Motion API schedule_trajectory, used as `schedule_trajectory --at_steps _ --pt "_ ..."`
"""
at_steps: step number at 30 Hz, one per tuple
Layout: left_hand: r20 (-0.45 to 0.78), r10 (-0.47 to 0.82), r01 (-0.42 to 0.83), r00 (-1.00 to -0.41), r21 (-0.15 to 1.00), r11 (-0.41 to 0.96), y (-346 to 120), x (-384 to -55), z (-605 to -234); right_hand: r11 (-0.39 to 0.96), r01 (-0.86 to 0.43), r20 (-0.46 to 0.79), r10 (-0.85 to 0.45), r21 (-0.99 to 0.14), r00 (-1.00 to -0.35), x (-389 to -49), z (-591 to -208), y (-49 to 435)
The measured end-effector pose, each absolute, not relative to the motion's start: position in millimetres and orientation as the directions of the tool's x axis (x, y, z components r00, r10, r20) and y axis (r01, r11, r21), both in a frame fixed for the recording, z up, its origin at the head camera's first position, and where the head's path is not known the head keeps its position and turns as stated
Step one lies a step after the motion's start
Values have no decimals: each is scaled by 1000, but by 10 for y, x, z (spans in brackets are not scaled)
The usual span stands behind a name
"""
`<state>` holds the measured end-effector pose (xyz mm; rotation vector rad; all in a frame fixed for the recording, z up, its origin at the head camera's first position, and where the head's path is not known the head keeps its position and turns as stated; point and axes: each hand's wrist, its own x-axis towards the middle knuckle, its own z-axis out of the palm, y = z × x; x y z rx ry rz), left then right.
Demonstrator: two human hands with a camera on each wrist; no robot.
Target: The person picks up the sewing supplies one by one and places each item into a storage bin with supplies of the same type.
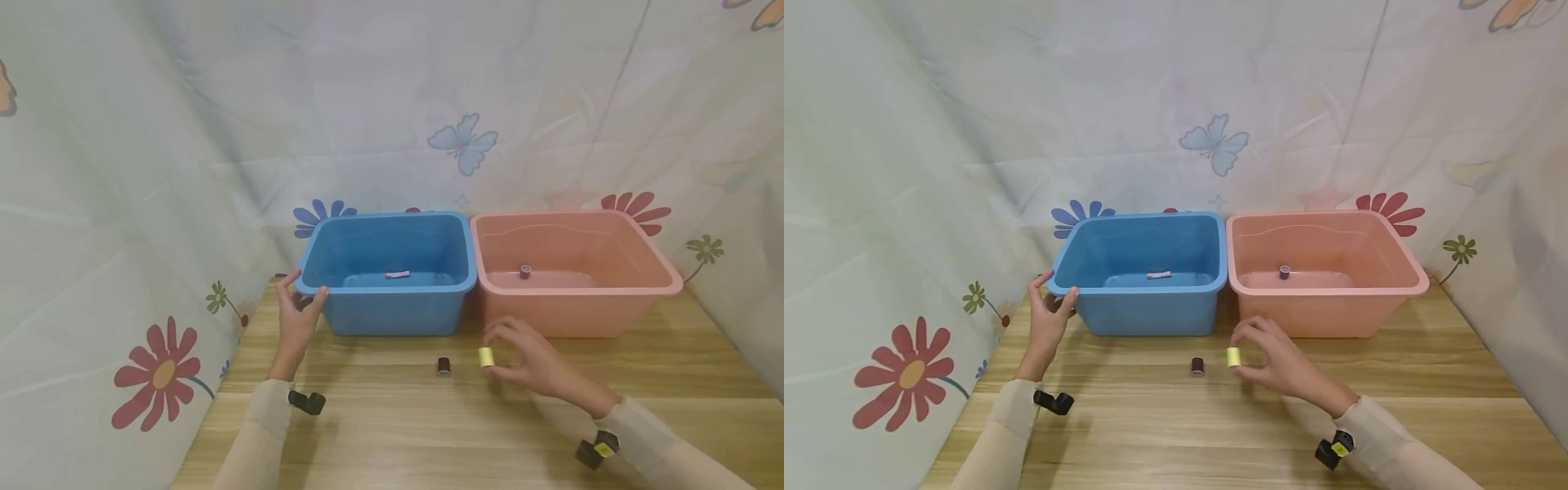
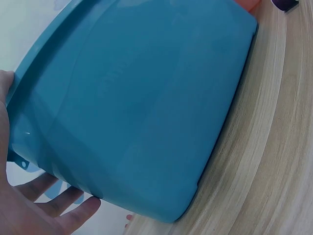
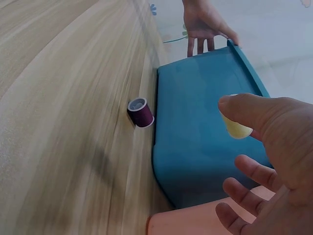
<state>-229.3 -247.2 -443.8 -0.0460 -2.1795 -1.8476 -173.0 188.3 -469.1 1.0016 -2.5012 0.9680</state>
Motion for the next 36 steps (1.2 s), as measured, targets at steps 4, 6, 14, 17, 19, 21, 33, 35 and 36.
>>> schedule_trajectory --at_steps 4,6,14,17,19,21,33,35,36 --pt "233 -155 205 -960 962 179 -2455 -2267 -4401 540 -694 466 -515 -475 -719 -1722 -4633 1906" --pt "232 -155 203 -960 963 179 -2457 -2268 -4400 540 -698 467 -519 -471 -716 -1724 -4611 1917" --pt "230 -156 204 -961 965 163 -2465 -2285 -4413 535 -713 481 -527 -452 -701 -1729 -4547 1950" --pt "227 -161 201 -960 966 164 -2464 -2286 -4414 536 -714 482 -527 -451 -700 -1724 -4512 1953" --pt "226 -165 199 -960 966 166 -2460 -2285 -4415 538 -711 475 -530 -452 -703 -1719 -4487 1953" --pt "225 -167 197 -960 966 168 -2457 -2284 -4417 542 -705 462 -533 -457 -709 -1715 -4464 1955" --pt "231 -165 203 -959 964 171 -2451 -2276 -4400 534 -733 475 -558 -422 -680 -1749 -4340 1997" --pt "220 -168 192 -961 967 168 -2452 -2275 -4402 528 -742 485 -562 -414 -670 -1748 -4325 2001" --pt "220 -172 192 -960 967 165 -2467 -2299 -4443 525 -744 486 -564 -413 -668 -1747 -4319 2004"
